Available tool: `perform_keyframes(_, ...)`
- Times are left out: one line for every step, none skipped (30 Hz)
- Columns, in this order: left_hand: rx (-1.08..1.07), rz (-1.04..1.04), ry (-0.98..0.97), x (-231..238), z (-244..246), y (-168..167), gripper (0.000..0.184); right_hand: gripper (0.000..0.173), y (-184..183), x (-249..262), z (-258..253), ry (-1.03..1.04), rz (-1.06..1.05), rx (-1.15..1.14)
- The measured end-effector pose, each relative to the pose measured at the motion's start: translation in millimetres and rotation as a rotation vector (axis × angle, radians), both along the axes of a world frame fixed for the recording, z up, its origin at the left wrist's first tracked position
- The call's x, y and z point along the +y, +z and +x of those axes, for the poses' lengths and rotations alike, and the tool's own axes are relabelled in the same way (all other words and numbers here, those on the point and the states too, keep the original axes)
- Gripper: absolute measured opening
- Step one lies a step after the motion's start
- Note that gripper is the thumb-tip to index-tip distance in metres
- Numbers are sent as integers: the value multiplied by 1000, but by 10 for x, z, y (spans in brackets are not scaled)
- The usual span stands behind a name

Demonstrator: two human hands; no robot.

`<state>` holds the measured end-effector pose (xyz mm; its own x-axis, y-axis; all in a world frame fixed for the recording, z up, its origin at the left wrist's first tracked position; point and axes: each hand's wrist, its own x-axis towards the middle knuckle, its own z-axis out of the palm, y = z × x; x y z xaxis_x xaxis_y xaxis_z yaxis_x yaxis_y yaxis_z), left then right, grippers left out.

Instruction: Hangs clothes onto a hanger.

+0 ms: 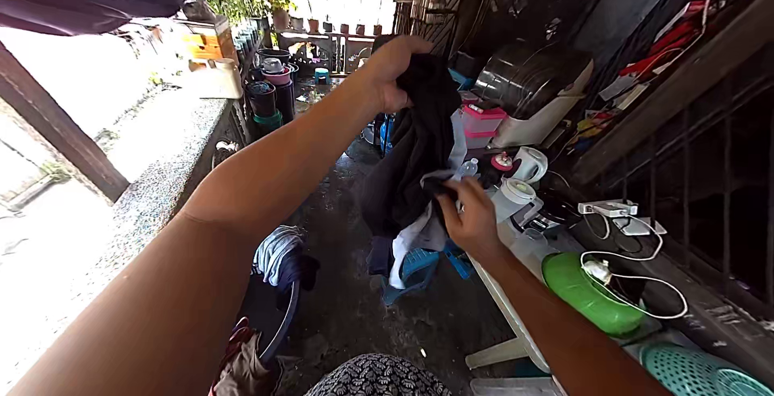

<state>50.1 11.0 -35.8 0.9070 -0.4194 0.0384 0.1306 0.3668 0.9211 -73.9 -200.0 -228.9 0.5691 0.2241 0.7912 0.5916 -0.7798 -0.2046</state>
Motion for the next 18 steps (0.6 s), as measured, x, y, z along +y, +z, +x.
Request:
perform_keyframes(-39,59,-57,-15,65,-100,36,32,317,80,35,-46,33,18)
perform_keyframes(-84,159,-119,-36,115,-205,42,37,632,146,100,-104,49,38)
perform_keyframes(-134,286,-168,-58,140,-303,52,42,930,188,195,-149,57,64)
perform_keyframes(-184,426,-177,-88,150,-395,62,45,1197,216,307,-182,61,91)
perform_keyframes(-228,552,-141,-107,140,-459,72,46,1421,240,429,-209,67,111)
perform_keyframes(-282,648,-56,-109,96,-479,79,46,1603,264,548,-227,80,124)
perform_keyframes(-344,697,32,-79,48,-463,84,43,1747,291,651,-241,101,138)
perform_keyframes(-409,691,125,-52,5,-454,85,41,1849,319,738,-254,122,154)
perform_keyframes(-479,657,237,-27,-34,-460,81,40,1918,337,812,-265,137,174)
perform_keyframes(-573,637,349,-2,-103,-474,71,40,1956,341,882,-274,150,198)
perform_keyframes(-683,653,448,14,-205,-502,60,42,1970,324,955,-275,168,222)
perform_keyframes(-774,717,516,12,-328,-526,60,44,1962,287,1034,-266,194,237)
perform_keyframes(-833,814,557,-21,-440,-555,68,44,1950,255,1086,-258,222,238)
perform_keyframes(-862,912,563,-72,-523,-594,74,44,1952,236,1101,-252,233,227)
perform_keyframes(-865,1007,535,-127,-569,-645,75,44,1972,226,1091,-247,237,211)
perform_keyframes(-866,1074,494,-175,-570,-711,69,45,2004,217,1069,-243,235,193)
perform_keyframes(-874,1095,445,-199,-530,-783,56,45,2046,192,1049,-234,229,174)
perform_keyframes(-895,1072,400,-188,-462,-842,40,46,2102,150,1031,-212,225,165)
